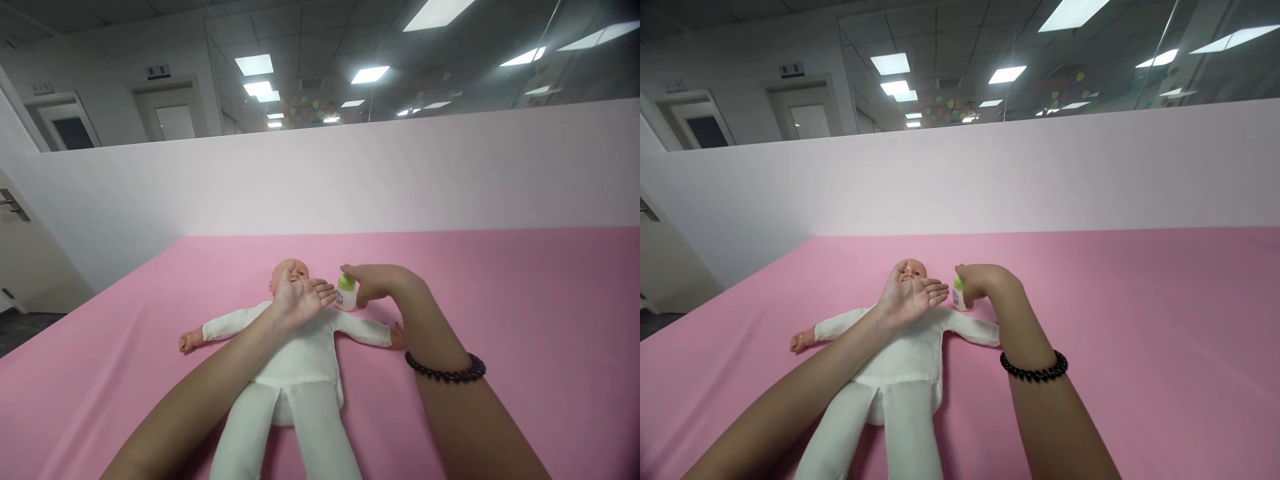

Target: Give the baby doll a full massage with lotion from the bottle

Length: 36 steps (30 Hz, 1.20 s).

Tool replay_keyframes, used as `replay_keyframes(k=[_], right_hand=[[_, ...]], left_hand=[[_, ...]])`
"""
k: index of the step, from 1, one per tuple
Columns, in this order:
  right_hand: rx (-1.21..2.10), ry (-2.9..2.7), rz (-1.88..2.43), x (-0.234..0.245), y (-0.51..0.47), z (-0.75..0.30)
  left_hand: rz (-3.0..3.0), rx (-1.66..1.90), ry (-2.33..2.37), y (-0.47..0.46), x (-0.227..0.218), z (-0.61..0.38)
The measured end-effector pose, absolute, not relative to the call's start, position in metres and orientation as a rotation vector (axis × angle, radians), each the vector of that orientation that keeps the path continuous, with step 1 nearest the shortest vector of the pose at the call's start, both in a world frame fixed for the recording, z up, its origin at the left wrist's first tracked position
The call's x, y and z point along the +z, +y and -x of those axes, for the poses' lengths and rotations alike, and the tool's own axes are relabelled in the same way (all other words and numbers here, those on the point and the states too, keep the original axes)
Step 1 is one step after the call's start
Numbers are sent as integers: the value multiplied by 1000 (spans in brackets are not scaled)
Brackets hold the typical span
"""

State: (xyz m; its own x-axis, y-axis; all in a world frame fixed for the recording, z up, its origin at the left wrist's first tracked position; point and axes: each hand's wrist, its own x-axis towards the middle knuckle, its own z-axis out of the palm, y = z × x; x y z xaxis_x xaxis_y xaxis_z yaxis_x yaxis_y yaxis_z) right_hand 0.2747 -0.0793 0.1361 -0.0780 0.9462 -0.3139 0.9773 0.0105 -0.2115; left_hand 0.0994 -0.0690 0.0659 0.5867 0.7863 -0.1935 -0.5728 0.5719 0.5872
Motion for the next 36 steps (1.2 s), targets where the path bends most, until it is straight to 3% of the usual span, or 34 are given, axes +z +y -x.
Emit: replay_keyframes(k=[10, 36], right_hand=[[-525, 2154, -1783, 149, -88, -260], [-476, 2087, -1970, 151, -89, -258]], left_hand=[[-323, 824, 420, -72, 55, -103], [-312, 825, 419, -70, 54, -102]])
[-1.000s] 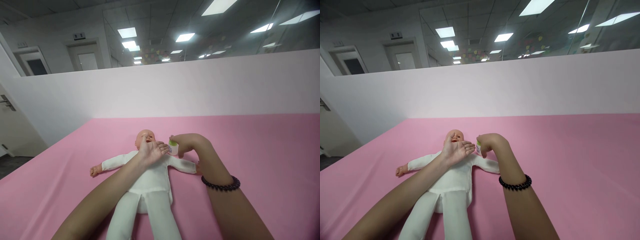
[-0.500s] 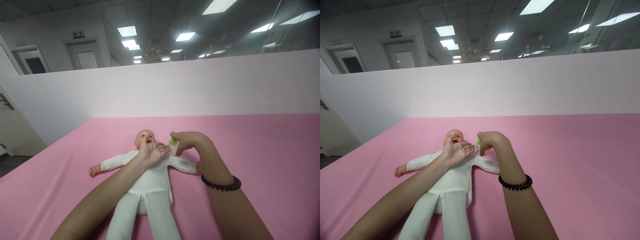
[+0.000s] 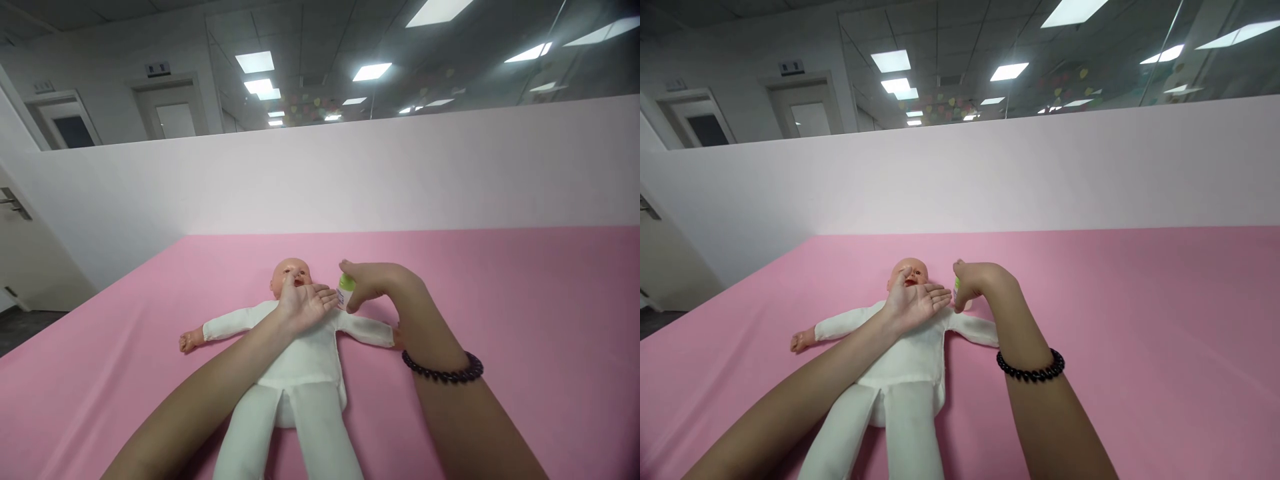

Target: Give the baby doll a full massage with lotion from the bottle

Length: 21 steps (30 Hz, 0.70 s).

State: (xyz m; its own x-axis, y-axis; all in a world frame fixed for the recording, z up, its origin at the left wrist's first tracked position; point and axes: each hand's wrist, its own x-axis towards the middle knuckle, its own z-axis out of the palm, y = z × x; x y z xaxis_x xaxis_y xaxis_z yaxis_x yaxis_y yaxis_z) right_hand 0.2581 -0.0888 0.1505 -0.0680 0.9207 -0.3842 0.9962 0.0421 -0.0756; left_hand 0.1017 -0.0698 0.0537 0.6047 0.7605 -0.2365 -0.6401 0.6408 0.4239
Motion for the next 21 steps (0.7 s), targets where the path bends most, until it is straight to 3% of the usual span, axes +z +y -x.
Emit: replay_keyframes(k=[7, 21], right_hand=[[-447, 2081, -1853, 144, -82, -256], [-210, 2123, -2133, 123, -60, -248]], left_hand=[[-295, 828, 430, -72, 56, -102], [-504, 996, 470, -83, 85, -94]])
